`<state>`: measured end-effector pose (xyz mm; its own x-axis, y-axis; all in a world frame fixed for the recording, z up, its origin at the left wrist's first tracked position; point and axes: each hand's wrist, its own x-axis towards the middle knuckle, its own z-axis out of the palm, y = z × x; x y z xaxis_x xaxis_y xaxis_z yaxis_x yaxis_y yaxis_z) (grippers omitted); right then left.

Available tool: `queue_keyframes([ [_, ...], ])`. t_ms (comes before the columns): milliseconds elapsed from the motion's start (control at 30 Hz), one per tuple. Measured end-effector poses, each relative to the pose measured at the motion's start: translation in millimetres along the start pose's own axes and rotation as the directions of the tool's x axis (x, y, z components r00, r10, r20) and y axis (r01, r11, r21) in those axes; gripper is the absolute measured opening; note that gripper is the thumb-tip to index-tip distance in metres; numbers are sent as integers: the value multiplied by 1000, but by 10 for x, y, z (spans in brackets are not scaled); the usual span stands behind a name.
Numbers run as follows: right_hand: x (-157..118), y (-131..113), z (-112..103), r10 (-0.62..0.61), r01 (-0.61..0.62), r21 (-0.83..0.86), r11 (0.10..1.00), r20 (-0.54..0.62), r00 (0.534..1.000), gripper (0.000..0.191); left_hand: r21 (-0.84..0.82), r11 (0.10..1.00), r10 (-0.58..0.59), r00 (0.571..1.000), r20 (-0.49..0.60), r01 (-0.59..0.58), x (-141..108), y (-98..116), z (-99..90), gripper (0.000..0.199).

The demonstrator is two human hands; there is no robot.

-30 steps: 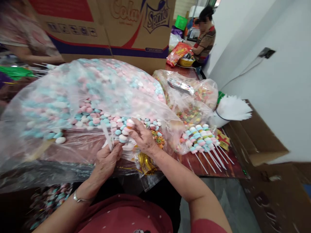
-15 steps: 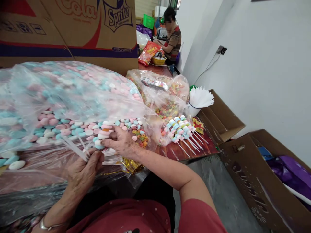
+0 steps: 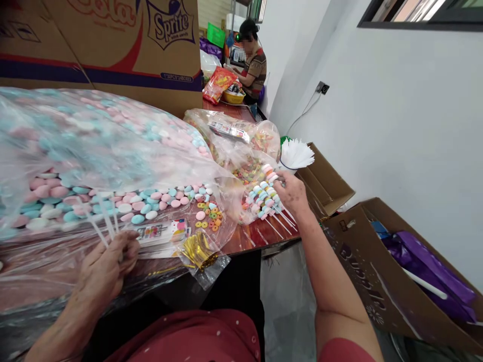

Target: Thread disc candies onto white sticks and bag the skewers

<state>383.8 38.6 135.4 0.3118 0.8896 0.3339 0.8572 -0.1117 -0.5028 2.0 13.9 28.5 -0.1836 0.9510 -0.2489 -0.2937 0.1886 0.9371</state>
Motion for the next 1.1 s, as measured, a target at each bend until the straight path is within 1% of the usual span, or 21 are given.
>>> queue_keyframes([
  [33, 68, 119, 5, 34, -32, -140, 990, 10, 999, 23, -9, 1000, -6, 1000, 11, 6, 1, 3, -1, 40],
  [67, 122, 221, 31, 52, -46, -235, 971, 18, 998, 22, -21, 1000, -7, 1000, 18, 8, 2, 3, -2, 39],
  [133, 190, 374, 118, 48, -33, -329, 944, 37, 998, 21, -45, 999, -13, 1000, 24, 14, 8, -6, -7, 37],
  [200, 205, 468, 206, 20, 4, -366, 931, 63, 998, 19, -61, 998, -21, 1000, 20, 23, 16, -22, -16, 37],
  [267, 183, 501, 256, -41, 64, -395, 917, 67, 997, 19, -78, 997, -26, 999, 29, 28, 23, -38, -29, 38],
  [300, 163, 488, 263, -94, 105, -400, 910, 48, 994, 19, -89, 996, -25, 999, 41, 29, 26, -44, -36, 39],
  [333, 138, 452, 259, -165, 153, -406, 901, 6, 986, 21, -102, 994, -21, 998, 55, 27, 29, -48, -44, 39],
  [400, 75, 299, 233, -315, 250, -376, 892, -122, 941, 26, -129, 991, -12, 996, 92, 23, 37, -51, -57, 40],
  [467, -19, 44, 218, -415, 338, -318, 886, -219, 883, 28, -144, 989, -9, 994, 110, 25, 47, -47, -68, 41],
  [500, -78, -110, 231, -475, 402, -296, 867, -241, 846, 27, -148, 989, -7, 993, 119, 25, 51, -45, -72, 42],
  [567, -209, -427, 327, -597, 550, -237, 801, -239, 766, 25, -151, 988, 5, 991, 132, 15, 54, -42, -80, 41],
  [600, -271, -574, 412, -678, 651, -188, 735, -221, 701, 22, -150, 989, 14, 991, 135, 6, 55, -44, -84, 40],
  [667, -365, -812, 641, -766, 762, -80, 643, -72, 639, 21, -143, 990, 35, 991, 133, -16, 58, -59, -98, 36],
  [700, -393, -899, 769, -779, 779, -45, 626, 11, 627, 22, -138, 990, 47, 991, 129, -30, 62, -72, -108, 33],
  [733, -408, -966, 893, -770, 778, -29, 628, 122, 626, 23, -130, 991, 57, 990, 130, -40, 67, -87, -119, 32],
  [767, -414, -1016, 1007, -745, 771, -30, 636, 237, 623, 24, -121, 992, 64, 989, 137, -48, 73, -105, -131, 30],
  [833, -408, -1080, 1182, -662, 759, -55, 649, 451, 598, 24, -101, 993, 72, 984, 164, -56, 89, -143, -156, 29],
  [900, -401, -1116, 1283, -575, 756, -76, 650, 601, 555, 21, -87, 995, 68, 980, 187, -53, 105, -178, -176, 28],
  [967, -404, -1129, 1335, -520, 761, -89, 643, 678, 519, 20, -80, 995, 65, 980, 188, -51, 116, -205, -187, 28],
  [1100, -401, -1088, 1410, -500, 775, -92, 625, 715, 488, 26, -70, 996, 63, 981, 185, -51, 124, -235, -189, 30],
])
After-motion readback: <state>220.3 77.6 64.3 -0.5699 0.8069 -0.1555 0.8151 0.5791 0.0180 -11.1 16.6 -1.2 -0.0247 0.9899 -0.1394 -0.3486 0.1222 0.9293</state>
